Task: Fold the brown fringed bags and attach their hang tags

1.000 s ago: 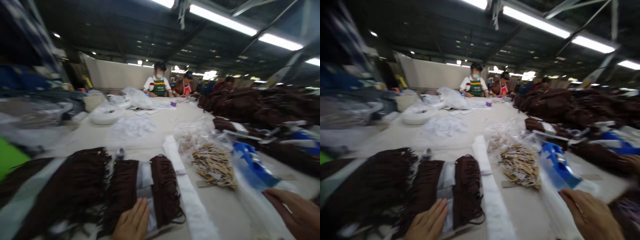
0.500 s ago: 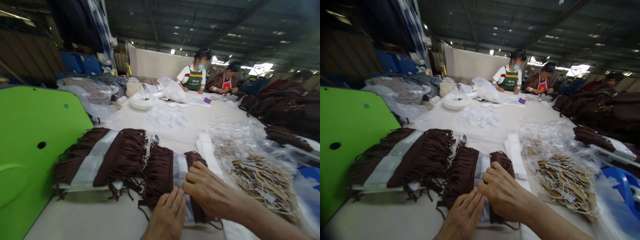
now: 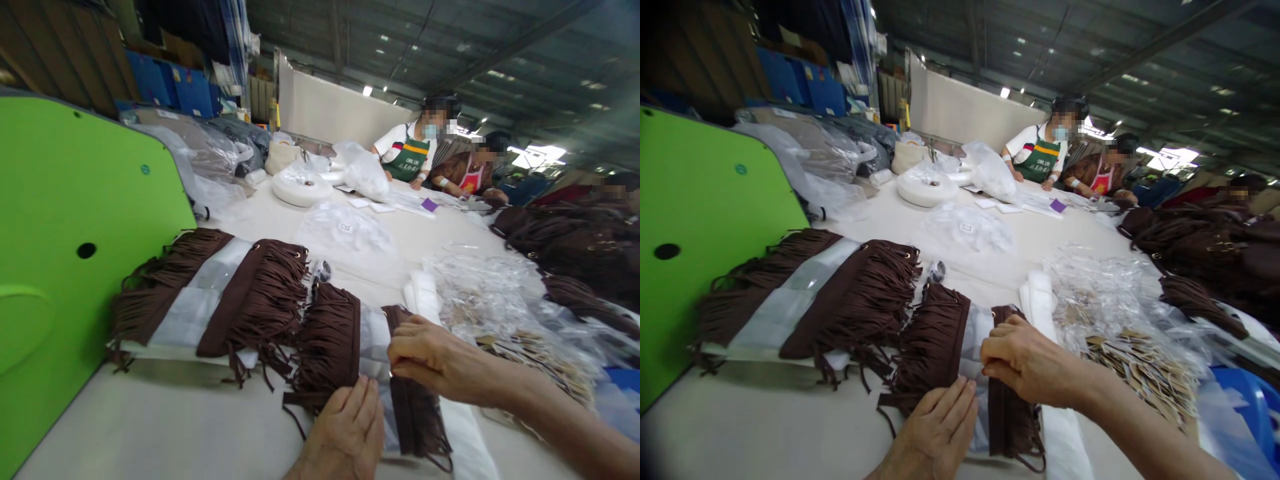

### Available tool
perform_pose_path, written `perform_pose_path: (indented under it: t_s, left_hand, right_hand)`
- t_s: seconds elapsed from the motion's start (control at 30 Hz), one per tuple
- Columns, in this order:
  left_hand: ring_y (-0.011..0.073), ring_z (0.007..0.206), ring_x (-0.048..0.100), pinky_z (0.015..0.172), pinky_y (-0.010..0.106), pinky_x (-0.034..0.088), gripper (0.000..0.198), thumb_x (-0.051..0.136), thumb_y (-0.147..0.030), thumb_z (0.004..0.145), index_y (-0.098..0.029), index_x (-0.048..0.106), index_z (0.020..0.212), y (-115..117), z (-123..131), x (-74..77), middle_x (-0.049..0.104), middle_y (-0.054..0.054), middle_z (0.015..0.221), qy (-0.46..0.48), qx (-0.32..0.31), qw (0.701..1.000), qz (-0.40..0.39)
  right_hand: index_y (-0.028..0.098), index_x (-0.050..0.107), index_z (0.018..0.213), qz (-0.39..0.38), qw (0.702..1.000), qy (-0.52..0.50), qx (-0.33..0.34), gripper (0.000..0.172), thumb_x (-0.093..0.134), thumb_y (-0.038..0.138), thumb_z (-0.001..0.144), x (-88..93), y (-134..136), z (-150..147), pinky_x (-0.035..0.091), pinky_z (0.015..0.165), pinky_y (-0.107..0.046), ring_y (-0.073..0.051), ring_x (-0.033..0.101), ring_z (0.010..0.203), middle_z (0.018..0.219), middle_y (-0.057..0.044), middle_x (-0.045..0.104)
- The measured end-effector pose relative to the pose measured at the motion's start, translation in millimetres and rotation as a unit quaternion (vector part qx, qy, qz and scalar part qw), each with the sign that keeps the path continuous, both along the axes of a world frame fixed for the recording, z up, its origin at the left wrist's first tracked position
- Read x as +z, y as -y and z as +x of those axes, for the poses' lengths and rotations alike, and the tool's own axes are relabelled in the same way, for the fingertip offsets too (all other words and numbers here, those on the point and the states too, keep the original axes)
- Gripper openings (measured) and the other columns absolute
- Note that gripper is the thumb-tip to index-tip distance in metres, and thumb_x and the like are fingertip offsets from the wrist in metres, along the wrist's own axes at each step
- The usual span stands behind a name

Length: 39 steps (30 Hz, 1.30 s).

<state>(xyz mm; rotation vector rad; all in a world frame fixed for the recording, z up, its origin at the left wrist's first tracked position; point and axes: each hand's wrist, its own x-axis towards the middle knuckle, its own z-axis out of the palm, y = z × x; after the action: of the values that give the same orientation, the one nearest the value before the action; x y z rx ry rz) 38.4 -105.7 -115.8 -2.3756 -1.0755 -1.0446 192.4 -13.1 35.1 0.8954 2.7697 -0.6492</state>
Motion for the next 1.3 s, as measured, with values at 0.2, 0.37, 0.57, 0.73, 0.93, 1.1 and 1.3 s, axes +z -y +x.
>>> perform_pose_path:
  t_s: [0.2, 0.37, 0.57, 0.73, 0.93, 1.1, 1.3]
  left_hand:
    - [0.0183, 0.106, 0.054, 0.092, 0.03, 0.033, 0.042, 0.02, -0.016, 0.094, -0.013, 0.061, 0.1, 3, -1, 0.1, 0.064, 0.006, 0.109, -0.009, -0.002, 1.0, -0.02]
    - [0.0181, 0.107, 0.054, 0.091, 0.029, 0.033, 0.046, 0.016, -0.017, 0.094, -0.012, 0.061, 0.102, 3, -1, 0.0, 0.064, 0.005, 0.11, -0.017, 0.002, 0.999, -0.032]
    - [0.0183, 0.103, 0.056, 0.09, 0.028, 0.035, 0.042, 0.021, -0.015, 0.093, -0.011, 0.062, 0.098, 2, 1, -1.4, 0.065, 0.006, 0.105, 0.012, -0.002, 1.0, -0.014]
    - [0.0181, 0.102, 0.057, 0.089, 0.029, 0.036, 0.039, 0.024, -0.014, 0.092, -0.01, 0.062, 0.097, 2, 4, -6.8, 0.066, 0.007, 0.103, 0.04, -0.002, 0.999, -0.001]
    - [0.0187, 0.102, 0.056, 0.088, 0.03, 0.035, 0.036, 0.028, -0.015, 0.092, -0.011, 0.063, 0.096, 0, 4, -8.6, 0.066, 0.007, 0.103, 0.034, -0.001, 0.999, -0.006]
    - [0.0188, 0.103, 0.056, 0.089, 0.03, 0.034, 0.041, 0.021, -0.013, 0.093, -0.01, 0.062, 0.097, 1, 3, -11.0, 0.065, 0.007, 0.104, 0.022, -0.005, 1.0, -0.001]
    - [0.0193, 0.104, 0.056, 0.089, 0.031, 0.035, 0.04, 0.023, -0.014, 0.092, -0.011, 0.062, 0.097, 0, 3, -10.6, 0.065, 0.008, 0.106, 0.016, -0.01, 1.0, 0.004]
  right_hand:
    - [0.018, 0.058, 0.071, -0.005, 0.998, 0.062, 0.03, 0.02, 0.046, 0.018, 0.087, 4.6, 6, -11, 0.032, 0.076, -0.029, -0.014, 0.055, 0.072, 0.072, -0.002, 0.062]
    - [0.018, 0.06, 0.07, 0.085, 0.987, 0.128, 0.049, 0.016, 0.049, 0.017, 0.083, -13.4, -5, -25, 0.027, 0.077, -0.033, -0.015, 0.057, 0.073, 0.071, -0.003, 0.063]
    - [0.017, 0.062, 0.073, 0.128, 0.973, 0.166, 0.096, 0.013, 0.05, 0.019, 0.081, -26.1, -14, -34, 0.025, 0.071, -0.033, -0.017, 0.058, 0.072, 0.071, -0.005, 0.064]
    - [0.016, 0.064, 0.074, 0.13, 0.97, 0.191, 0.075, 0.012, 0.053, 0.019, 0.076, -30.7, -16, -43, 0.028, 0.071, -0.033, -0.019, 0.061, 0.074, 0.073, -0.007, 0.067]
    - [0.014, 0.065, 0.077, 0.099, 0.967, 0.231, -0.044, 0.011, 0.058, 0.018, 0.071, -26.3, -21, -51, 0.036, 0.07, -0.033, -0.025, 0.065, 0.075, 0.071, -0.011, 0.069]
    - [0.014, 0.062, 0.091, 0.067, 0.972, 0.2, -0.1, 0.041, 0.076, 0.034, 0.057, -32.9, -44, -41, 0.034, 0.05, -0.025, -0.023, 0.064, 0.067, 0.072, -0.007, 0.068]
    - [0.019, 0.062, 0.077, 0.002, 0.987, 0.11, -0.114, 0.018, 0.072, 0.029, 0.066, -42.4, -67, -12, 0.039, 0.05, -0.019, -0.011, 0.058, 0.056, 0.061, 0.005, 0.062]
